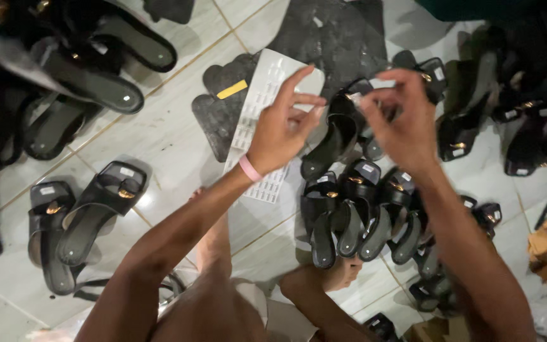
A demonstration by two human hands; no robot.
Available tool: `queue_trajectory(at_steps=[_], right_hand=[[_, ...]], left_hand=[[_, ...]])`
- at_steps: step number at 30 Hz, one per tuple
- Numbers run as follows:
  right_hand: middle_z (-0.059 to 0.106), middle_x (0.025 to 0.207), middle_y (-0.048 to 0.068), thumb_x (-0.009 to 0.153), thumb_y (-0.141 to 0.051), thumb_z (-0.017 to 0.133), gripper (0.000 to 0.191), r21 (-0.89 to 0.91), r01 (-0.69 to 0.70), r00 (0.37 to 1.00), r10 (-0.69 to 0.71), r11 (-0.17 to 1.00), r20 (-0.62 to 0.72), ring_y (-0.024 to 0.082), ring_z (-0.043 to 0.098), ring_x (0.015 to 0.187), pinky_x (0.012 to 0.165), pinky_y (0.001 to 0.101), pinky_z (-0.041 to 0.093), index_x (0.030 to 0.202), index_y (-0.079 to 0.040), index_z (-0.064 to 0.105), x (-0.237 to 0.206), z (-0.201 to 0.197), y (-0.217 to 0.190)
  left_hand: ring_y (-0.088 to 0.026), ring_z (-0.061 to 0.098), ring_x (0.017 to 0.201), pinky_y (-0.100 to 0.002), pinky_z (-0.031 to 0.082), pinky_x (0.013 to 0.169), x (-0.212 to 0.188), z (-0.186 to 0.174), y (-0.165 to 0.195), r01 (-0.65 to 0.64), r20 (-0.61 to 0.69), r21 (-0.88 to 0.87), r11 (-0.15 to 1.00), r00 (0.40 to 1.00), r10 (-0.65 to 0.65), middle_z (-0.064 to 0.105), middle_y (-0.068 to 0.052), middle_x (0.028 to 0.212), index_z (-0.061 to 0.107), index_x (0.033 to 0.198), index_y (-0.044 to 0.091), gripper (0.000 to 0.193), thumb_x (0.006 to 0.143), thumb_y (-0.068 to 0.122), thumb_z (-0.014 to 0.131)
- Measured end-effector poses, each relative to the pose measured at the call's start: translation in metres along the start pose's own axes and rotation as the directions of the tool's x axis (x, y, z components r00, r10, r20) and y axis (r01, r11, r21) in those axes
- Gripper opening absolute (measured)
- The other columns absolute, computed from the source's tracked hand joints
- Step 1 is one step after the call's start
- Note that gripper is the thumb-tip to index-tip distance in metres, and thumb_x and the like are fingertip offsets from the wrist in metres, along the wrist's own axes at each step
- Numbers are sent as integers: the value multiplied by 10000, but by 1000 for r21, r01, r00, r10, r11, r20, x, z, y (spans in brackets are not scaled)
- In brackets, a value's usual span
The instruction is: The person sits on the floor and organizes multiple black slippers by picking them up, checking a printed list, and arranging them into neat rows. They handle the slippers one at a time, occasionally flipping them over to inspect the soles and aligning them with others.
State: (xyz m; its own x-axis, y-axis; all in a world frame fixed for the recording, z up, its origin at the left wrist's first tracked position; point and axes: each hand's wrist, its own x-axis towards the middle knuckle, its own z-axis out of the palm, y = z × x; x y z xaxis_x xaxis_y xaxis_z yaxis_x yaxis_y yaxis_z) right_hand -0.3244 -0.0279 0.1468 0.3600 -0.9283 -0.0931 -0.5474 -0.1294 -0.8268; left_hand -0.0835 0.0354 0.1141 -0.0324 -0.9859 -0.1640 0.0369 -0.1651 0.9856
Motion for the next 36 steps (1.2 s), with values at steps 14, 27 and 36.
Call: queue_trajectory(at_steps=[14,27,36], right_hand=[[779,1035,138,940,-136,798,567,-100,-266,963,260,959,-67,210,762,947,855,339,581,1413,-74,491,26,4,150],[774,1029,155,929,-160,810,614,-137,-244,969,245,960,-6,278,776,947,850,368,580,1421,-104,447,41,11,151],[785,990,159,878,-163,844,647,-159,-249,968,248,955,-21,281,773,957,878,374,569,1409,-71,487,43,10,143]], left_hand=[[-485,494,1311,-494,409,1097,-71,34,-71,-212,370,569,795,929,-17,453,-303,1469,338,1542,44,798,878,218,745],[-464,581,1219,-494,464,1023,-75,24,-81,-48,297,497,867,947,-118,574,-314,1327,275,1480,-39,774,907,227,722],[-462,611,1125,-508,482,952,-73,22,-83,-75,308,546,834,944,-117,607,-295,1260,336,1441,-37,725,874,198,722]])
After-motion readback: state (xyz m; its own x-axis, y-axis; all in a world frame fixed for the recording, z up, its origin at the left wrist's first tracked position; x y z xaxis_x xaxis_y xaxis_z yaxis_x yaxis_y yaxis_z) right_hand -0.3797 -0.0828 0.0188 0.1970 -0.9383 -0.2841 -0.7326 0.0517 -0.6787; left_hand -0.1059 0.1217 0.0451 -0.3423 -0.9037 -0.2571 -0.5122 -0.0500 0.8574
